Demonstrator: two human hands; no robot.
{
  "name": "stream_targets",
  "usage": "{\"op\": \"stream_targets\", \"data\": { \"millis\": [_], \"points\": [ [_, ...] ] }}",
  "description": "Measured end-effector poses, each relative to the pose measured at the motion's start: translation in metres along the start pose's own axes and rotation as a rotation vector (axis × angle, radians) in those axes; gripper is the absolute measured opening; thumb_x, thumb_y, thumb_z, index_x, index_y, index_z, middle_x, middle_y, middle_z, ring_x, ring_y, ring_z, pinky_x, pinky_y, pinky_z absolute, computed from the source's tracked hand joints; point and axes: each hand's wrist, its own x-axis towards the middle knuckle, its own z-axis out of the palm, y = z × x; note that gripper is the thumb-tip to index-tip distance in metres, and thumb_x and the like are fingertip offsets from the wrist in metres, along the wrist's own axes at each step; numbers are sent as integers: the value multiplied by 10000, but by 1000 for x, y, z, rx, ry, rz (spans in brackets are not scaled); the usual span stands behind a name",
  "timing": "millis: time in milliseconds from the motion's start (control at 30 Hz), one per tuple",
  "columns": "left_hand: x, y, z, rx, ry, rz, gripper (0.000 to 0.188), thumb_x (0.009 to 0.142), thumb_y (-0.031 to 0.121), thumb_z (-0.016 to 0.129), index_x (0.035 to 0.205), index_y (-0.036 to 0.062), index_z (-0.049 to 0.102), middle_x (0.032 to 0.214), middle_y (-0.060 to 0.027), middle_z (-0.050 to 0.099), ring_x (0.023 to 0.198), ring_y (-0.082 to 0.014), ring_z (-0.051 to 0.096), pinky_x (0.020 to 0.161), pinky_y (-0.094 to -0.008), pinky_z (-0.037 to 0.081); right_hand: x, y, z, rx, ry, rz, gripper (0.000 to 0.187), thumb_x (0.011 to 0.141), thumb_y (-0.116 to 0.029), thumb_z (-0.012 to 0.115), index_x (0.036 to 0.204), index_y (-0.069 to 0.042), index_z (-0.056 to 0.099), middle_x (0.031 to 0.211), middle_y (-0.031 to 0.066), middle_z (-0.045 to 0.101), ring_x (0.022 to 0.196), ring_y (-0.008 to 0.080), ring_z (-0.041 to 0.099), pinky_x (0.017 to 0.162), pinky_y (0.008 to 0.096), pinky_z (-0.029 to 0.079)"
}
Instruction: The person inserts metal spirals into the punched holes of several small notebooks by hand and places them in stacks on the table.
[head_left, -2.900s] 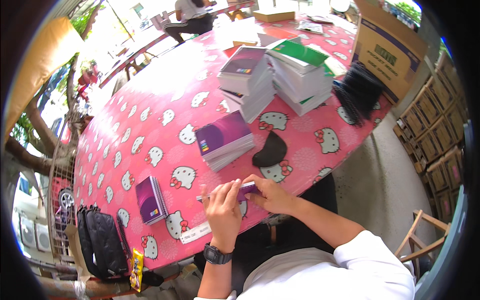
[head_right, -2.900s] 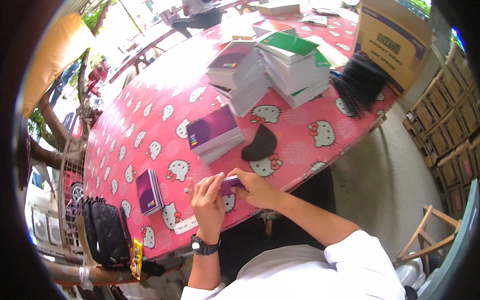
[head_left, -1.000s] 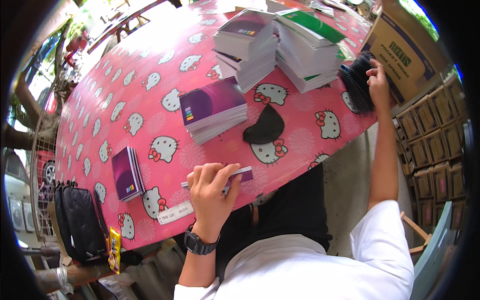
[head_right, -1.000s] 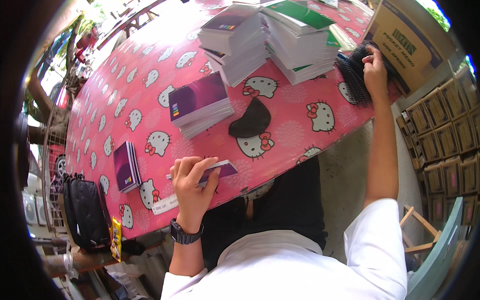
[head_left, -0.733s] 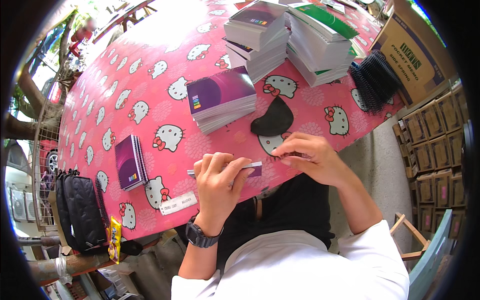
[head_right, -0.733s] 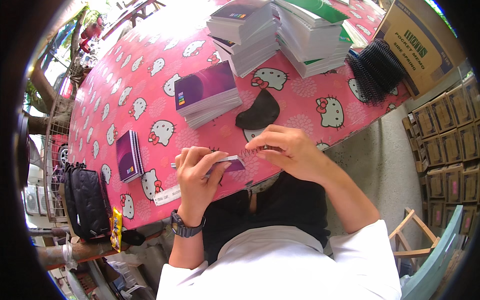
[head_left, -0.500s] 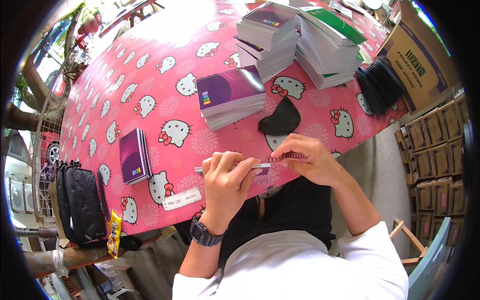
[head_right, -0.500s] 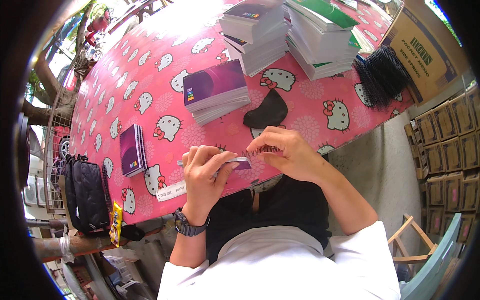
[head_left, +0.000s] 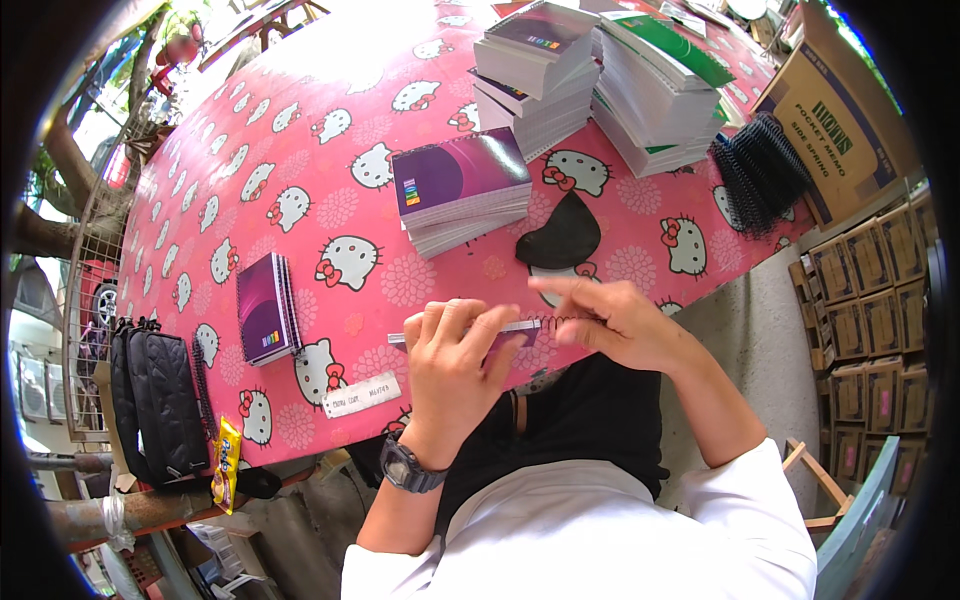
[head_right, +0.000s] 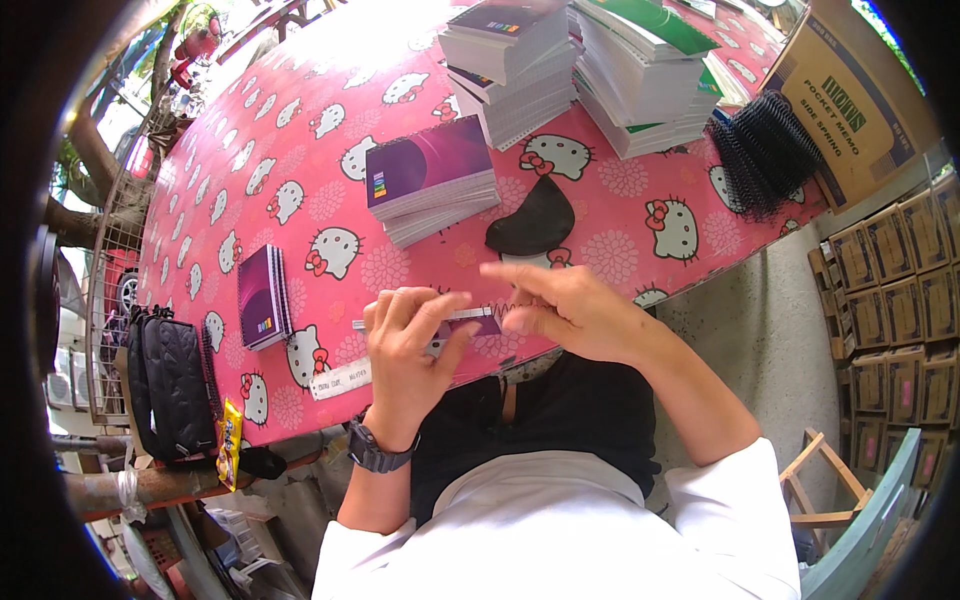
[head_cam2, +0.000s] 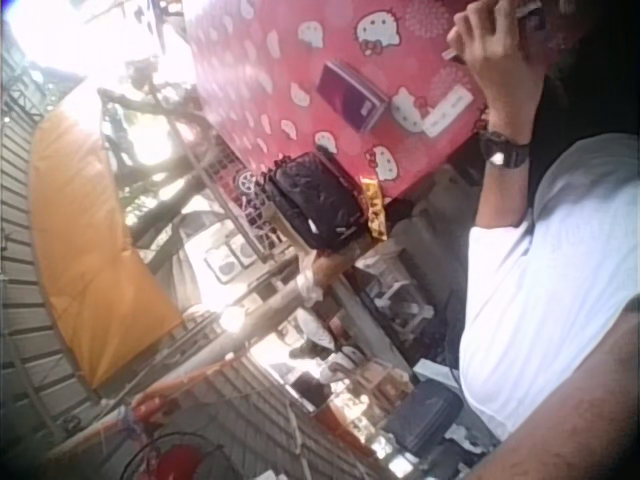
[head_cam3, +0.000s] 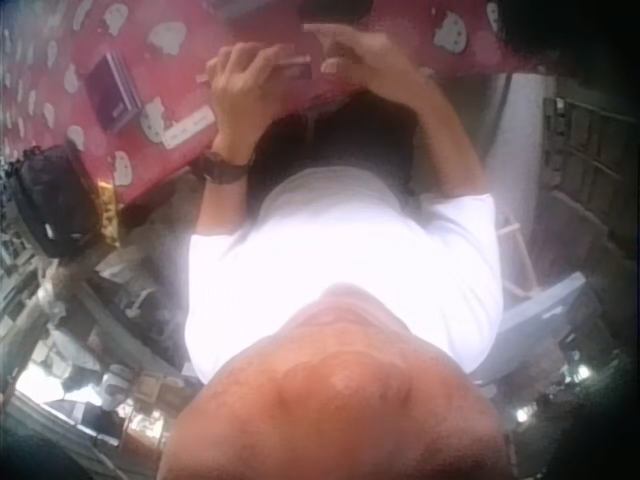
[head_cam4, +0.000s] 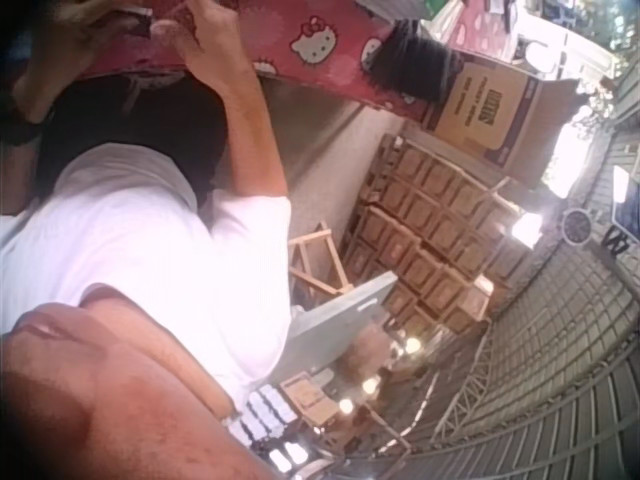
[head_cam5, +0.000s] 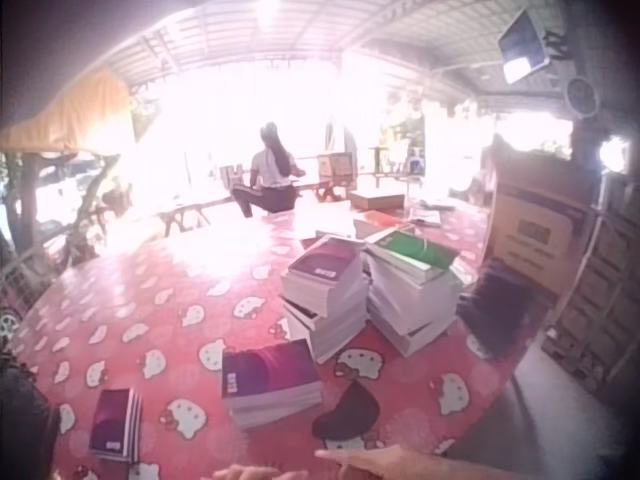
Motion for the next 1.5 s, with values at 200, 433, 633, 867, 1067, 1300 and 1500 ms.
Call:
{"op": "stream_targets", "data": {
  "millis": [200,433,633,867,1067,1300,1500],
  "points": [
    [-4,6,6,4,-117,43,241,805,231,692,1013,123,637,920,-28,601,874,-225,550,786,-366,365,4,8,-6,-24,28,35,414,870,-194,649,1246,-69,531,1002,114,615,834,191,606,707,315,490],
    [-7,2,5,16,-137,61,224,847,291,647,994,124,632,938,-22,611,875,-220,553,804,-365,354,39,67,-24,-825,368,-130,641,702,-443,768,1205,-101,566,1351,197,447,1168,378,463,985,466,370],
    [-3,3,-3,25,-36,11,235,729,305,757,847,135,646,847,12,611,854,-190,562,911,-427,286,38,68,-24,-581,370,-32,572,709,-446,759,1135,-86,630,1321,196,491,1208,364,455,997,474,366],
    [-17,-18,-8,-16,-51,26,216,676,272,794,774,152,644,762,49,591,819,-168,562,925,-421,258,11,30,-10,150,-246,-200,479,762,-426,732,1065,-59,676,1240,202,569,1102,301,556,925,378,419],
    [-19,-19,-9,-41,-36,13,322,636,259,820,892,157,652,756,51,603,797,-154,571,934,-415,262,17,25,-7,255,-195,-169,456,731,-423,742,1034,-83,703,1242,194,569,1137,273,525,944,377,390],
    [-20,-23,-6,-106,-39,-48,713,588,252,867,1205,143,525,815,44,626,819,-148,588,988,-422,249,30,18,-6,13,-157,-59,511,728,-464,723,1035,-56,709,1258,210,557,1133,290,537,977,394,386],
    [-33,-34,1,-538,250,-356,833,583,170,898,1283,110,450,974,-27,569,927,-151,555,957,-386,379,31,19,0,317,-245,-221,458,752,-411,732,1062,-76,703,1255,200,558,1161,301,529,965,394,406]
  ]
}}
